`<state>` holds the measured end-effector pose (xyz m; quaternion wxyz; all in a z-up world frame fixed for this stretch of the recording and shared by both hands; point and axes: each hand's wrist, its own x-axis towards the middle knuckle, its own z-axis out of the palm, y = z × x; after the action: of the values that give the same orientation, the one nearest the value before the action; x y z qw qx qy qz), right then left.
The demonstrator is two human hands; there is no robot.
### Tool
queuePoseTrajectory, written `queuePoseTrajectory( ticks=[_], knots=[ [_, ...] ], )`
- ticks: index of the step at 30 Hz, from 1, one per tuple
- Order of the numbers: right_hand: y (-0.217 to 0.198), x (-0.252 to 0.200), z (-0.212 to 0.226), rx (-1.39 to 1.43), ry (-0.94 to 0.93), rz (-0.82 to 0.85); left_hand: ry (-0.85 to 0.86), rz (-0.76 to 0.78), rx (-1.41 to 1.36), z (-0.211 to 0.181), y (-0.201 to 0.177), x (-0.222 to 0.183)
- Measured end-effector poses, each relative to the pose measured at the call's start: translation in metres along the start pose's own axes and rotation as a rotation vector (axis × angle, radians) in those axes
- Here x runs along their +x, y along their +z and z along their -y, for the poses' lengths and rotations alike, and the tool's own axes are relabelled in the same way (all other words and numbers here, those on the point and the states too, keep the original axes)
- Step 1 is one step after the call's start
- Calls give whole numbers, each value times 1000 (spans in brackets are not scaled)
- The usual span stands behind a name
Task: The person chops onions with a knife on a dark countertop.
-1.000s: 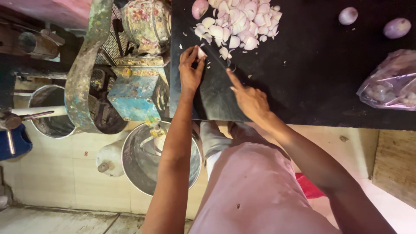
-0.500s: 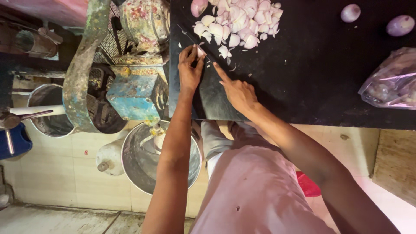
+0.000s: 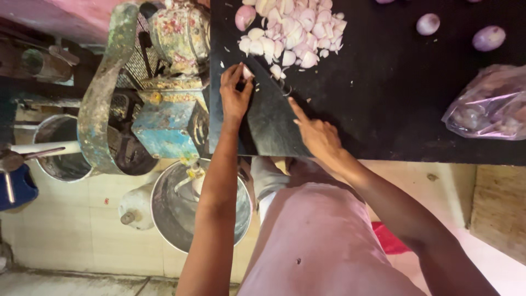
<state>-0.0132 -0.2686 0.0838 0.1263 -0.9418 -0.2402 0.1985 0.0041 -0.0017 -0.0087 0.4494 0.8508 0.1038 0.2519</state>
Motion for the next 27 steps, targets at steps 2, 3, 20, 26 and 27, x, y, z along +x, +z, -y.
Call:
queuePoseTrajectory(
  ticks=[2, 3, 20, 26, 27],
  knots=[
    [0, 12, 15, 9, -31, -25, 32, -12, 17, 1, -1, 6],
    [0, 13, 22, -12, -46, -8, 33, -10, 34, 1, -1, 4],
    [19, 56, 28, -29, -125, -80, -56, 5, 17, 1, 1, 4],
    [16, -2, 4, -50, -104, -51, 8, -78, 34, -3, 4, 9],
    [12, -17, -2, -26, -16, 35, 19, -79, 46, -4, 4, 8]
  ],
)
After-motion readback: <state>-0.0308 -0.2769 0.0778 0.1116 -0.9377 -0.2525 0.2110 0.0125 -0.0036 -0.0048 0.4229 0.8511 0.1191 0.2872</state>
